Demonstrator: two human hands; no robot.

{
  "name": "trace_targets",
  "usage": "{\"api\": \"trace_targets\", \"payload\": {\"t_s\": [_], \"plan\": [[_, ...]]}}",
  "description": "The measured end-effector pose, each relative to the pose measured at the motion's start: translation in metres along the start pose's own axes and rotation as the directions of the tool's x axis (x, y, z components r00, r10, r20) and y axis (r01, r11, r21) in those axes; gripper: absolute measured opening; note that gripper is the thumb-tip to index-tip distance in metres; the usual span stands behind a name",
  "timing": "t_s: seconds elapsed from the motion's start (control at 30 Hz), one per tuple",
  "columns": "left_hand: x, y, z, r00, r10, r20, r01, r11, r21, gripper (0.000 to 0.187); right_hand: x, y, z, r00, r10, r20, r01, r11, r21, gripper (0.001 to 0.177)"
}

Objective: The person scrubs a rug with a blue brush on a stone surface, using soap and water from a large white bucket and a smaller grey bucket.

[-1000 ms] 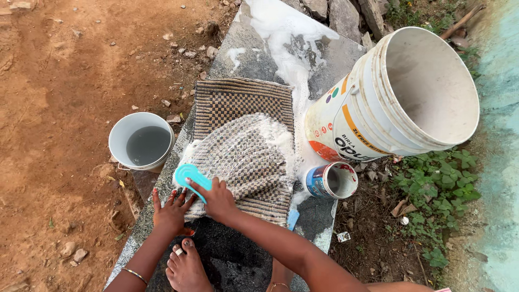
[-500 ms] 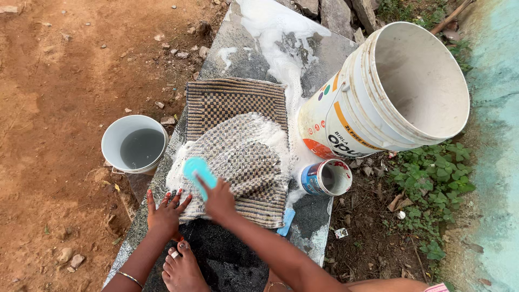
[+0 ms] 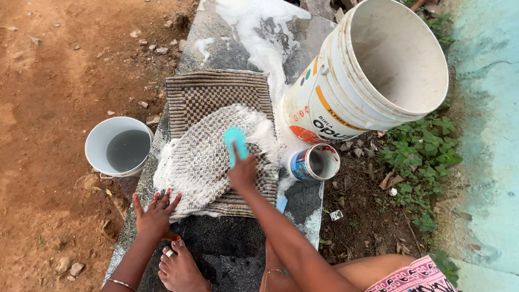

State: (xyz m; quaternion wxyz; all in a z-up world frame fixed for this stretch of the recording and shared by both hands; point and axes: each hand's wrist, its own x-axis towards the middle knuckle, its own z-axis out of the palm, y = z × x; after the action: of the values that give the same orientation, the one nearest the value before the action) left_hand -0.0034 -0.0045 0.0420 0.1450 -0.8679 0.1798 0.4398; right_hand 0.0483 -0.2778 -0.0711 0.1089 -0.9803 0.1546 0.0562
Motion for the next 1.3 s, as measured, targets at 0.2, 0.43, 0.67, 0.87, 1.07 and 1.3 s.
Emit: {"api": "trace_targets", "payload": {"t_s": [0.2,0.43,0.67,0.87,1.07,1.3], "plan": [[0.003,-0.002,0.003,1.0,0.003,0.017,-0.003,1.0,0.011,0.137,-0.087,-0.061,0.018,0.889,-0.413,0.196,0.411,0.91,0.053,0.099],[0.017,-0.006,0.012,1.0,0.019,0.009,-0.019,0.998,0.055,0.134,0.028,0.072,-0.042,0.989,0.147,0.032,-0.145,0.989,-0.041,0.103],[0.021,-0.005,0.015,0.999,0.019,0.035,-0.021,0.999,0.05,0.133,-0.085,-0.084,0.02,0.903,-0.401,0.155,0.396,0.916,0.059,0.089],[0.032,-0.011,0.027,0.999,0.042,0.019,-0.042,0.999,0.023,0.129,0.021,0.02,-0.004,0.957,-0.275,-0.089,0.28,0.959,0.049,0.098],[0.031,-0.007,0.02,0.998,0.036,0.043,-0.037,0.999,0.031,0.132,0.048,0.024,-0.021,0.99,0.143,-0.009,-0.143,0.989,0.039,0.102],[0.028,-0.009,0.016,0.998,0.041,0.056,-0.043,0.998,0.038,0.128,-0.076,-0.087,0.02,0.81,-0.561,0.169,0.557,0.827,0.074,0.09]]}}
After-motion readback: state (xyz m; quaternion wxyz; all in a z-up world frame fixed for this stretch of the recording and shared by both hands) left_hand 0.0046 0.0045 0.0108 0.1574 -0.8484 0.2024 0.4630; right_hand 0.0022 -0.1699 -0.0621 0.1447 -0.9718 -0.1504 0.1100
